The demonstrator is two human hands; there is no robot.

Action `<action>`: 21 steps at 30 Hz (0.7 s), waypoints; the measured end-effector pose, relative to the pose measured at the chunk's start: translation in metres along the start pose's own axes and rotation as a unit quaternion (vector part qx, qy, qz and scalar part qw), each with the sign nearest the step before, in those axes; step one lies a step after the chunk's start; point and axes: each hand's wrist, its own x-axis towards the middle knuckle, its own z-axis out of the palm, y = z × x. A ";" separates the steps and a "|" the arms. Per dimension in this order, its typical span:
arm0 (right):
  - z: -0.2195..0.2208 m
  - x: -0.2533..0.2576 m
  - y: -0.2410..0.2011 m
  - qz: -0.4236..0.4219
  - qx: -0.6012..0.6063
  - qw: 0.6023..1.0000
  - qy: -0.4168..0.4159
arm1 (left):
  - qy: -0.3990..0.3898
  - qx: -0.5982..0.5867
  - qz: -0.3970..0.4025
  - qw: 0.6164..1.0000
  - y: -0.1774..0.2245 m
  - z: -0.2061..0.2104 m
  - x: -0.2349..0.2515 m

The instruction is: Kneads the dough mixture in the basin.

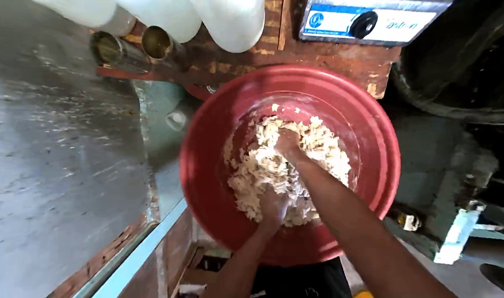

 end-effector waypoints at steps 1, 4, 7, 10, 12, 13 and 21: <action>0.003 -0.003 -0.017 0.000 -0.002 1.000 0.009 | -0.034 0.066 0.024 0.997 0.008 -0.009 -0.010; 0.025 -0.035 -0.022 -0.049 -0.056 0.997 -0.013 | -0.076 0.155 0.063 0.983 0.010 -0.055 -0.024; 0.058 -0.109 0.026 -0.113 -0.052 0.990 -0.073 | -0.064 0.085 0.037 0.994 -0.036 -0.100 -0.013; 0.046 -0.184 0.060 -0.119 -0.054 0.983 -0.127 | 0.025 0.026 0.058 0.998 -0.055 -0.133 0.018; 0.035 -0.215 0.080 -0.096 0.023 0.984 -0.149 | 0.081 -0.025 0.102 0.991 -0.043 -0.156 0.042; 0.028 -0.226 0.088 -0.074 0.080 0.983 -0.147 | 0.096 -0.031 0.129 0.986 -0.029 -0.170 0.055; 0.032 -0.204 0.156 0.214 0.499 0.818 0.187 | -0.030 -0.176 0.188 0.966 0.125 -0.160 0.151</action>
